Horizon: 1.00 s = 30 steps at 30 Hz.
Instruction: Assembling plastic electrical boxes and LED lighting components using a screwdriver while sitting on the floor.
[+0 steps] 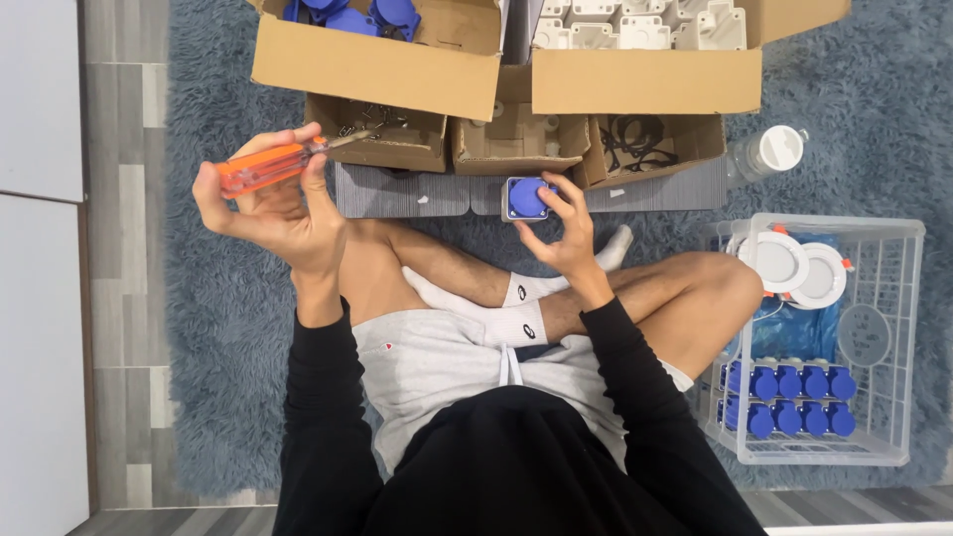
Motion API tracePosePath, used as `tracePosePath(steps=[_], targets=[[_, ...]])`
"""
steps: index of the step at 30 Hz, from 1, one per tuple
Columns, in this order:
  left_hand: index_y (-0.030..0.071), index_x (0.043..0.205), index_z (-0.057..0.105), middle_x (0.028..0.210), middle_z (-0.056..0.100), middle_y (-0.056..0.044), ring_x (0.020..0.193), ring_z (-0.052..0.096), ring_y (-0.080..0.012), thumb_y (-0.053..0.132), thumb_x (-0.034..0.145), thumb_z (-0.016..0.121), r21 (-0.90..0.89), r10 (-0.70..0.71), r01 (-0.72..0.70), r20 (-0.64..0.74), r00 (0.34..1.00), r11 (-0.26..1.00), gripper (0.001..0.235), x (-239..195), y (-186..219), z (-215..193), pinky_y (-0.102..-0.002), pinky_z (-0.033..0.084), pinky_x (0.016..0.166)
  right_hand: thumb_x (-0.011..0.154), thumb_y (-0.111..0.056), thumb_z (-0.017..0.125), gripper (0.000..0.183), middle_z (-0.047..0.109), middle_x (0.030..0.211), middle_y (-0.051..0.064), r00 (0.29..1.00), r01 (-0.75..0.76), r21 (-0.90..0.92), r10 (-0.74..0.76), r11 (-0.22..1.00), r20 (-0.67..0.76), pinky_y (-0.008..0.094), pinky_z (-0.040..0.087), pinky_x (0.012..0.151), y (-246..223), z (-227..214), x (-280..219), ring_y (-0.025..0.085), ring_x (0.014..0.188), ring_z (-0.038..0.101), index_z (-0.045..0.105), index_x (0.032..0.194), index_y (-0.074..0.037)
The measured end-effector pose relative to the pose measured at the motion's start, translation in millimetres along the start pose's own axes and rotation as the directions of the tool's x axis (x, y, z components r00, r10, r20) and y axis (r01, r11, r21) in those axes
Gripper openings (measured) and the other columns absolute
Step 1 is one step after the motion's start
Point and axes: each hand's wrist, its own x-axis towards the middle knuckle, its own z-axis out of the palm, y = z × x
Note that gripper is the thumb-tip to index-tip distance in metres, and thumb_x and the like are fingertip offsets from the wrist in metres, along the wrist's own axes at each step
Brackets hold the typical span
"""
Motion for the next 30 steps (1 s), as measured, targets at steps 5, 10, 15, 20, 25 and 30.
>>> tracePosePath(steps=[5,10,15,20,25,30], targets=[[0.023,0.167,0.005,0.124,0.058,-0.032,0.109,0.077,-0.0551,-0.021,0.108,0.07,-0.031,-0.024,0.025,0.022,0.999,0.999,0.098,-1,3,1,-0.057,0.073,0.09,0.085,-0.01,0.098,0.064,0.065,0.146,0.027,0.999,-0.027,0.017,0.026,0.999,0.036,0.048,0.056,0.109,-4,-5,4,0.043,0.129,0.069,0.068,0.142,-0.008],[0.026,0.166,0.007,0.118,0.056,-0.034,0.104,0.076,-0.0569,-0.02,0.107,0.07,-0.016,0.001,-0.001,0.006,1.0,1.0,0.098,8,21,3,-0.058,0.072,0.085,0.085,-0.016,0.098,0.057,0.067,0.144,0.024,0.996,-0.042,-0.049,0.045,0.998,0.071,0.051,0.057,0.108,-44,-21,41,0.042,0.127,0.07,0.071,0.135,-0.006],[0.028,0.163,0.007,0.112,0.056,-0.035,0.096,0.076,-0.0574,-0.018,0.107,0.07,0.001,0.034,-0.034,-0.05,0.998,0.999,0.096,14,36,-3,-0.059,0.072,0.08,0.092,-0.017,0.092,0.039,0.073,0.134,0.016,0.999,0.024,-0.112,-0.02,0.993,0.037,0.048,0.058,0.104,-95,-14,97,0.037,0.118,0.072,0.077,0.127,-0.007],[0.043,0.157,0.02,0.134,0.055,-0.019,0.106,0.073,-0.0441,-0.025,0.107,0.067,0.004,-0.12,0.12,-0.04,0.992,0.993,0.096,25,80,-12,-0.054,0.071,0.099,0.102,-0.008,0.083,0.053,0.062,0.154,0.008,0.931,-0.216,0.107,0.172,0.971,0.321,0.029,0.062,0.099,-144,19,152,0.018,0.115,0.074,0.061,0.15,-0.005],[0.051,0.163,0.018,0.135,0.055,-0.021,0.106,0.071,-0.0442,-0.016,0.111,0.067,-0.025,-0.172,0.17,-0.092,0.981,0.985,0.098,14,95,-26,-0.059,0.071,0.102,0.1,0.003,0.08,0.043,0.074,0.131,0.009,0.954,-0.15,0.143,0.105,0.978,0.279,0.026,0.058,0.077,-149,41,161,0.015,0.094,0.073,0.068,0.141,-0.005],[0.05,0.163,0.019,0.135,0.056,-0.021,0.104,0.072,-0.0437,-0.013,0.111,0.068,-0.043,-0.177,0.174,-0.088,0.98,0.984,0.096,9,102,-35,-0.058,0.071,0.102,0.097,0.008,0.079,0.031,0.079,0.114,0.009,0.972,-0.104,0.178,0.062,0.979,0.227,0.027,0.054,0.069,-154,42,154,0.017,0.08,0.068,0.075,0.127,-0.001]])
